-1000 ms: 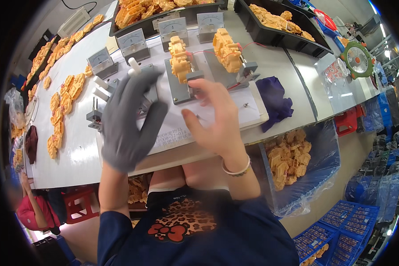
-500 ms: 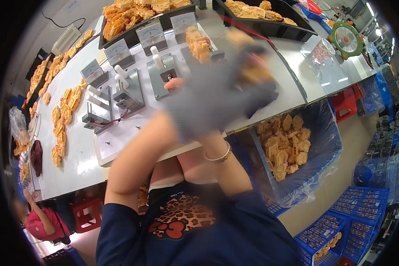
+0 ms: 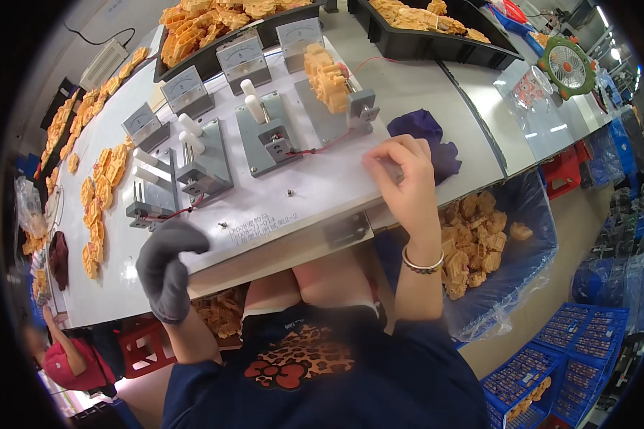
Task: The recorder is assembling small electrical components using a testing jig and wiring.
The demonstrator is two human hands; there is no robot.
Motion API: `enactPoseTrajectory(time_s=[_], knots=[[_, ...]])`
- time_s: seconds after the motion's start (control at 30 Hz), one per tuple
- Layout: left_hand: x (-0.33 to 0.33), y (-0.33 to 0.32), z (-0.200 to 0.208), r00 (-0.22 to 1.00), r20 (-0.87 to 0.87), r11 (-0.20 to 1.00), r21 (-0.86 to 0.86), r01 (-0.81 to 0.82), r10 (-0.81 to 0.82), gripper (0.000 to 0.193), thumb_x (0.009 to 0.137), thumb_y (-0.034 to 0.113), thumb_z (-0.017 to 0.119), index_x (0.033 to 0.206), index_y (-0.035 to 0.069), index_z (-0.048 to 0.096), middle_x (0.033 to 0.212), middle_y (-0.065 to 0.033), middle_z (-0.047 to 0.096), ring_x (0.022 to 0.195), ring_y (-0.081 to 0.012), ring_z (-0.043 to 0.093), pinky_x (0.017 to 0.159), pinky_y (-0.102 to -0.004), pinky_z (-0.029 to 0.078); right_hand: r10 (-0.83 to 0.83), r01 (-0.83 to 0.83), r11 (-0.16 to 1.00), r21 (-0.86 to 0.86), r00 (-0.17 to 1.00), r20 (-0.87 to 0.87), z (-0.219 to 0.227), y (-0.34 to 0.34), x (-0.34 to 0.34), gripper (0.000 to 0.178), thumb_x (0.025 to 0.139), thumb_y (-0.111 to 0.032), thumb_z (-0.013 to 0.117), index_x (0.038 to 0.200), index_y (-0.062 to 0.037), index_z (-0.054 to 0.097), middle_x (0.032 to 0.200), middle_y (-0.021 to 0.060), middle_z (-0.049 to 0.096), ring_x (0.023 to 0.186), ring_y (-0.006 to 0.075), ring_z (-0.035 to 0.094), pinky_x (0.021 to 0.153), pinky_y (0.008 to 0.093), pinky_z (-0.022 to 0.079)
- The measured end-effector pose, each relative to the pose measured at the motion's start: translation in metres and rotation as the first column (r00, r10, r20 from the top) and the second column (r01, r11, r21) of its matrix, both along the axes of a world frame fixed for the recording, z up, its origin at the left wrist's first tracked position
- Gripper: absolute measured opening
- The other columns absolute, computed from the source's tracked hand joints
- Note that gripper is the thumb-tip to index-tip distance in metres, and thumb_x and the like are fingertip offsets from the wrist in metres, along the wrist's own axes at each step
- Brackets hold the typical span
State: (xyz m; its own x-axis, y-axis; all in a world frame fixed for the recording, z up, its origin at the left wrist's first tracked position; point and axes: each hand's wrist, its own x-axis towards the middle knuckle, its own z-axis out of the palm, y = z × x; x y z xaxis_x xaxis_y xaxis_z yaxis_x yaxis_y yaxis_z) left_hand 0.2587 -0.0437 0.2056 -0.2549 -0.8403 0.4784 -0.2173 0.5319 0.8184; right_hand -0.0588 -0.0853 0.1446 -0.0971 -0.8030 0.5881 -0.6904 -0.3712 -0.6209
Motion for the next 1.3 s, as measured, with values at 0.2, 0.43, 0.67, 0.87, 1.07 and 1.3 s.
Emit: enactPoseTrajectory(time_s=[0.2,0.43,0.67,0.87,1.07,1.3], knots=[[0.053,0.02,-0.05,0.97,0.04,0.969,-0.071,-0.235,0.238,0.037,0.093,0.032,0.055,0.081,-0.003,0.057,0.076,-0.0121,0.057,0.072,-0.0196,0.052,0.064,-0.0295,0.039,0.125,-0.161,0.973,0.167,0.97,0.21,-0.004,-0.007,-0.008,0.008,0.08,-0.007,0.071,0.084,-0.0008,0.068,0.08,0.0042,0.061,0.082,0.0186,0.052,0.073,0.0285,0.043],[0.055,0.012,-0.05,0.937,-0.205,0.959,0.079,-0.271,0.282,0.036,0.095,0.03,0.053,0.084,-0.004,0.056,0.073,-0.0097,0.052,0.071,-0.0159,0.046,0.065,-0.0267,0.034,0.093,-0.117,0.966,0.229,0.989,0.114,0.004,-0.01,-0.006,0.011,0.081,-0.01,0.073,0.087,-0.0022,0.069,0.079,0.001,0.058,0.076,0.0137,0.045,0.068,0.0239,0.037],[0.053,0.014,-0.049,0.924,-0.206,0.942,0.165,-0.293,0.323,0.034,0.093,0.028,0.054,0.084,-0.004,0.056,0.075,-0.0099,0.053,0.071,-0.0155,0.047,0.066,-0.0258,0.034,0.029,-0.042,0.997,0.059,0.979,0.199,-0.009,-0.007,0.009,0.009,0.08,-0.009,0.07,0.085,-0.0027,0.068,0.078,0.002,0.058,0.078,0.0155,0.047,0.07,0.0266,0.039],[0.053,0.013,-0.049,0.928,-0.204,0.948,0.131,-0.29,0.312,0.032,0.093,0.027,0.053,0.084,-0.004,0.056,0.075,-0.0096,0.053,0.071,-0.0152,0.047,0.065,-0.0255,0.033,0.06,-0.074,0.979,-0.188,0.995,-0.083,-0.025,-0.01,0.0,0.009,0.081,-0.007,0.06,0.081,0.0014,0.061,0.081,0.0094,0.055,0.074,0.0184,0.052,0.066,0.027,0.043],[0.052,0.014,-0.049,0.926,-0.176,0.941,0.125,-0.314,0.333,0.032,0.093,0.027,0.054,0.085,-0.004,0.057,0.077,-0.0098,0.054,0.07,-0.0147,0.046,0.065,-0.0252,0.033,0.051,-0.057,0.982,-0.181,0.998,-0.039,-0.025,-0.009,0.001,0.01,0.08,-0.008,0.06,0.08,0.0021,0.061,0.08,0.0094,0.054,0.074,0.0191,0.052,0.068,0.0269,0.042],[0.052,0.014,-0.047,0.93,-0.171,0.943,0.134,-0.306,0.326,0.029,0.092,0.025,0.054,0.086,-0.004,0.058,0.078,-0.0096,0.055,0.072,-0.0152,0.048,0.067,-0.026,0.035,0.166,-0.163,0.986,-0.028,0.972,0.168,-0.017,-0.007,-0.006,0.005,0.083,-0.004,0.065,0.084,0.0007,0.065,0.082,0.0058,0.058,0.074,0.0145,0.053,0.066,0.0239,0.043]])
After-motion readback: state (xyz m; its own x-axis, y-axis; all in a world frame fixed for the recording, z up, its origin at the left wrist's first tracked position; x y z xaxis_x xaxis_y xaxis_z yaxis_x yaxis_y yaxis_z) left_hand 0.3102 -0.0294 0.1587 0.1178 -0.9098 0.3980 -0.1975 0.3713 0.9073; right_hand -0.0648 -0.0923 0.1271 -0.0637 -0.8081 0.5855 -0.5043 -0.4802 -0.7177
